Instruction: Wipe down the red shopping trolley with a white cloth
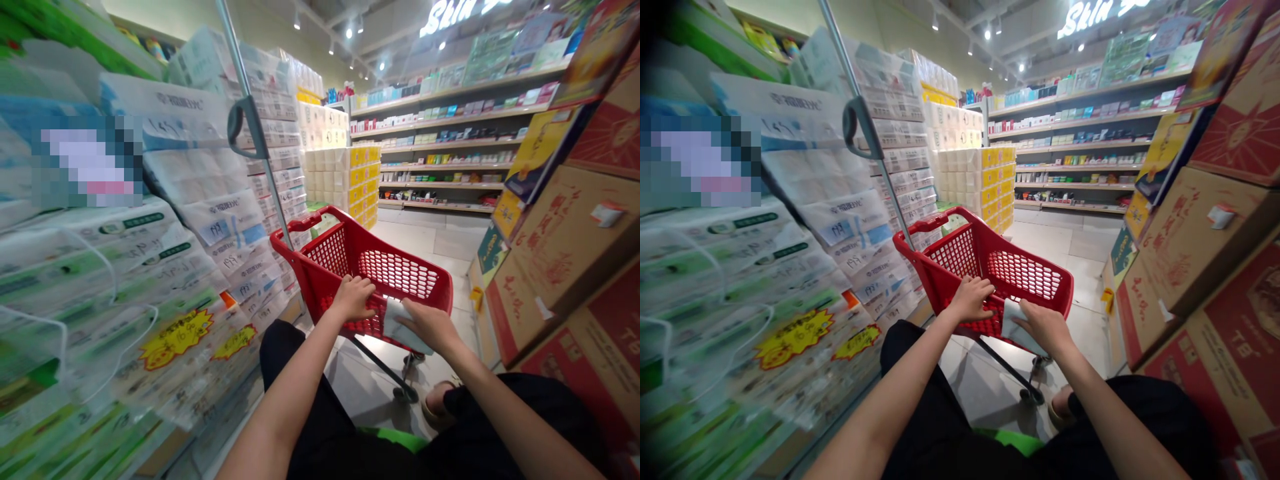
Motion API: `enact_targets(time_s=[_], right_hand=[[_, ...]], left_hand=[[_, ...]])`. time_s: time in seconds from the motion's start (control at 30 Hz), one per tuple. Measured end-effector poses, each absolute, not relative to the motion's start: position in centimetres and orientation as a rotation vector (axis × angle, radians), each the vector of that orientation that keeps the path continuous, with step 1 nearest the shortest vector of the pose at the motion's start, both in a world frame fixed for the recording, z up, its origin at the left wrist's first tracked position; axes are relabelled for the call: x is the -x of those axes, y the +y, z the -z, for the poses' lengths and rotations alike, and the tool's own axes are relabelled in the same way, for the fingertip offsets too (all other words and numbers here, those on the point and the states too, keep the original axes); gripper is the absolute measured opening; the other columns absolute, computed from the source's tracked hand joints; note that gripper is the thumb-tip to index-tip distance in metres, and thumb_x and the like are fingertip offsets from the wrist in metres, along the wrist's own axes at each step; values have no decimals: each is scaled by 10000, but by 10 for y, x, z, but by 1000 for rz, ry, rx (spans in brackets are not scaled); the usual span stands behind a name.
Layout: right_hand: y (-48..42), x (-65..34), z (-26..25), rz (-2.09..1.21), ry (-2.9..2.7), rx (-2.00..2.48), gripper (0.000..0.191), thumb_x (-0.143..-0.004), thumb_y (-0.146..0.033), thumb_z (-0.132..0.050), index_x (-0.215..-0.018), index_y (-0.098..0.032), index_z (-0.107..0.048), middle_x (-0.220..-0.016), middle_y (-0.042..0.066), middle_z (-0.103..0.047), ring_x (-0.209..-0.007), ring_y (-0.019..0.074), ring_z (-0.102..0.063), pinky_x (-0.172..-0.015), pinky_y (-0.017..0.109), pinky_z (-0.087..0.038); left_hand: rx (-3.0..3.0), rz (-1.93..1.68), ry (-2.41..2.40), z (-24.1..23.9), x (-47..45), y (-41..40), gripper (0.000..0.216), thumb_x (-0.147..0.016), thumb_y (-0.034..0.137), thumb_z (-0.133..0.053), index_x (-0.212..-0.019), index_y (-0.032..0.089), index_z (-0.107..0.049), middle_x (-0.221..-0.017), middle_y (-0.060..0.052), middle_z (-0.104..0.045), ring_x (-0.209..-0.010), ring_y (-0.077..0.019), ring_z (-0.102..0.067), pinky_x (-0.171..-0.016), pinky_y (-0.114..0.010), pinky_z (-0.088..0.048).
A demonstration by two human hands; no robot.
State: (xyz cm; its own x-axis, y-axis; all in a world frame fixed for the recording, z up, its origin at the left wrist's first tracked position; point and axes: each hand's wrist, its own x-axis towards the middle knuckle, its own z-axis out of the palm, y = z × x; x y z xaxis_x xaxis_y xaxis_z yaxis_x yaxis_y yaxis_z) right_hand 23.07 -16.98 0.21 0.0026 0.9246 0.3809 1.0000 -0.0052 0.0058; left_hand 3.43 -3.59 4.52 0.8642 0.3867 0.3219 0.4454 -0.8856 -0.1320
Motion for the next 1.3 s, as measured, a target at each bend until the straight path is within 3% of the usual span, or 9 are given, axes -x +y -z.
enact_targets(time_s=[0.2, 0.43, 0.57, 0.87, 0.97, 1.07, 1.17, 1.3], right_hand=[[-158, -221, -1, 464, -1941, 2095, 383, -923, -560, -415, -909, -203, -550, -787, 70, -691, -667, 195, -655, -495, 234, -294], [-159, -227, -2, 333, -2074, 2023, 210, -925, -417, -444, -969, -224, -512, -943, 49, -689, -828, 191, -662, -516, 237, -316], [-162, -227, -3, 279, -2086, 2072, 200, -910, -404, -456, -971, -219, -499, -929, 46, -683, -797, 198, -660, -507, 244, -316], [-164, -252, -2, 128, -2169, 1891, 324, -943, -386, -368, -1160, -205, -526, -1004, 82, -676, -824, 218, -656, -620, 299, -460], [-177, -261, 2, 242, -2162, 1787, 324, -943, -296, -364, -1208, -219, -533, -1001, 72, -675, -833, 197, -643, -758, 335, -484], [-192, -270, 13, 420, -2143, 1656, 277, -941, -260, -401, -1159, -198, -561, -999, 73, -668, -948, 203, -609, -952, 383, -416], [-202, -269, 23, 523, -2042, 1662, 245, -933, -298, -450, -1104, -174, -574, -1007, 87, -659, -1021, 229, -572, -958, 378, -403], [-197, -243, 24, 633, -1916, 1790, 275, -931, -273, -453, -1156, -165, -567, -1026, 99, -665, -975, 234, -585, -876, 356, -423]], left_hand=[[2805, 387, -685, -46, -36, -37, 378, -732, 491, -642, -975, 212, -567, -1041, -62, -580, -971, -250, -509, -840, -400, -336], [2836, 418, -637, -46, -31, -32, 346, -738, 477, -644, -963, 224, -570, -1006, -45, -593, -942, -234, -515, -830, -379, -344], [2844, 475, -631, -42, -29, -34, 367, -738, 481, -638, -993, 229, -565, -990, -41, -593, -937, -233, -517, -830, -380, -345], [2872, 468, -596, -47, -31, -29, 339, -748, 474, -636, -957, 218, -562, -999, -43, -609, -941, -227, -526, -845, -381, -331], [2880, 479, -589, -47, -28, -25, 297, -764, 463, -620, -913, 213, -561, -989, -40, -614, -929, -219, -528, -826, -373, -324], [2889, 494, -592, -44, -25, -22, 288, -763, 451, -619, -921, 217, -565, -985, -36, -614, -918, -214, -528, -815, -367, -318], [2897, 522, -586, -42, -25, -20, 321, -747, 447, -633, -971, 226, -570, -982, -31, -612, -919, -216, -526, -825, -370, -312], [2901, 525, -616, -41, -28, -20, 324, -720, 457, -652, -932, 223, -577, -962, -34, -605, -922, -226, -523, -836, -382, -306]])
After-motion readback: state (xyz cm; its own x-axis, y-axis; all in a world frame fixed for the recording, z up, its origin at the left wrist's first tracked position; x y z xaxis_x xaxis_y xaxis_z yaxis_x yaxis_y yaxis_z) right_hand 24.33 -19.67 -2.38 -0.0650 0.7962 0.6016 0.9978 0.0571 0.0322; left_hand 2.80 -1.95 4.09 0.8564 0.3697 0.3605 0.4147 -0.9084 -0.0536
